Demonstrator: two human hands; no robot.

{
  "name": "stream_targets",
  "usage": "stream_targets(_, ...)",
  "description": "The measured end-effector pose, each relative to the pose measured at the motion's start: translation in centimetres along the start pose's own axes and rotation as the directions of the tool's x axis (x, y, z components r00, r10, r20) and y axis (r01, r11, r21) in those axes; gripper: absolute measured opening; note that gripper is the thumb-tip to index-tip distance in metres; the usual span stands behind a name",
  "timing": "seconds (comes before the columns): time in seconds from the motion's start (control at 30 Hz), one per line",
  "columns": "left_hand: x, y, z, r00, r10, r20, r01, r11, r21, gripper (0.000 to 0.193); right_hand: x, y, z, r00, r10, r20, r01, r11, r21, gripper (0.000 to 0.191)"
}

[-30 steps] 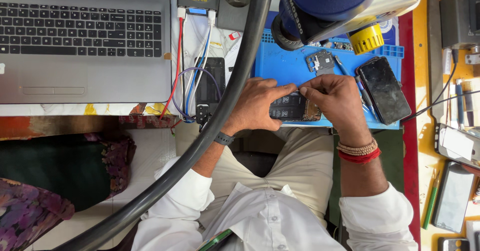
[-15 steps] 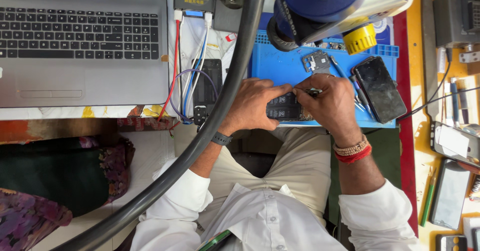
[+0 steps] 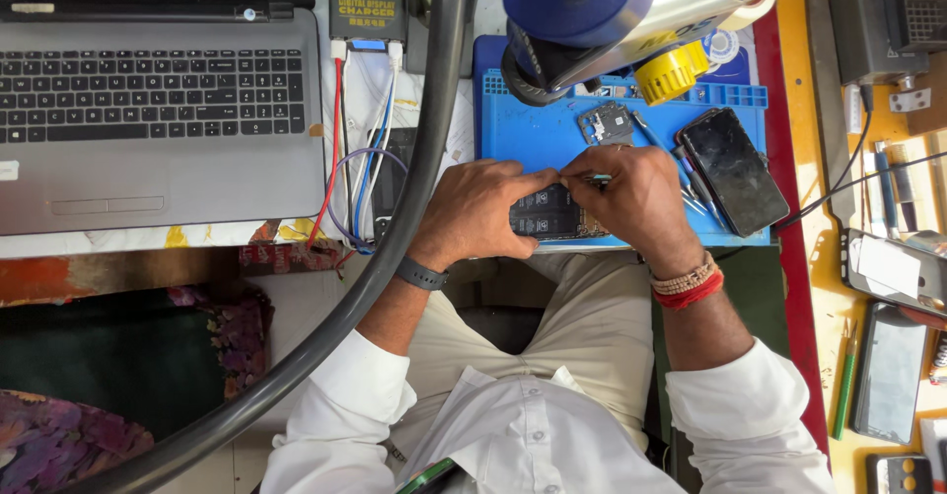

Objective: The person works on a disassembled smartphone on a blue repair mat, prying and adjusting its internal components with a small tool, then sets the phone body down and picks up a small feature phone, opening its back cover and pressing its buttons to test it.

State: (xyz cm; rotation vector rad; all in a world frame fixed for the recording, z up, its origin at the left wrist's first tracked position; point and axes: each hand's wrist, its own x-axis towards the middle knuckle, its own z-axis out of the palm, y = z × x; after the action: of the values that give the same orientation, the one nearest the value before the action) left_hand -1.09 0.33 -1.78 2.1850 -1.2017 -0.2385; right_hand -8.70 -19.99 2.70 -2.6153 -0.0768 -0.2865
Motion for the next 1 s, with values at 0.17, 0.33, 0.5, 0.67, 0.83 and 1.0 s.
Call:
stream_targets(0.17,-0.1,0.2,0.1,0.999,0.018,-0.038,-0.018,1.000,-0.017,0.077,-0.8,0.6,0.0,0.999,-0.010,-0.046,0.013,0.997,0.079,0.010)
stream_targets(0.33,-0.2,0.2,0.2,0.996,0.054,-0.070,-0.056,0.998,-0.027,0.079,-1.7,1.8,0.1,0.999,0.038,-0.035,-0.026,0.956,0.291,0.014)
stream_targets(0.5,-0.1,0.7,0.0,0.997,0.052,-0.065,-0.052,0.999,-0.010,0.079,-1.8,2.6,-0.1,0.999,0.052,0.012,-0.054,0.955,0.293,0.013)
stream_targets(0.67,0.0,1.1,-0.2,0.996,0.054,-0.067,-0.054,0.998,-0.009,0.080,-1.6,2.7,-0.4,1.000,0.023,0.021,-0.028,0.957,0.290,0.011)
stream_targets(0.83,0.0,1.3,-0.3,0.995,0.068,-0.066,-0.068,0.998,0.006,0.081,-1.6,2.8,-0.6,1.000,-0.006,0.020,-0.001,0.951,0.308,0.011)
stream_targets(1.0,-0.1,1.4,-0.2,0.994,0.079,-0.080,-0.078,0.997,0.013,0.079,-1.6,2.7,-0.8,0.999,-0.034,0.017,0.028,0.952,0.304,0.011)
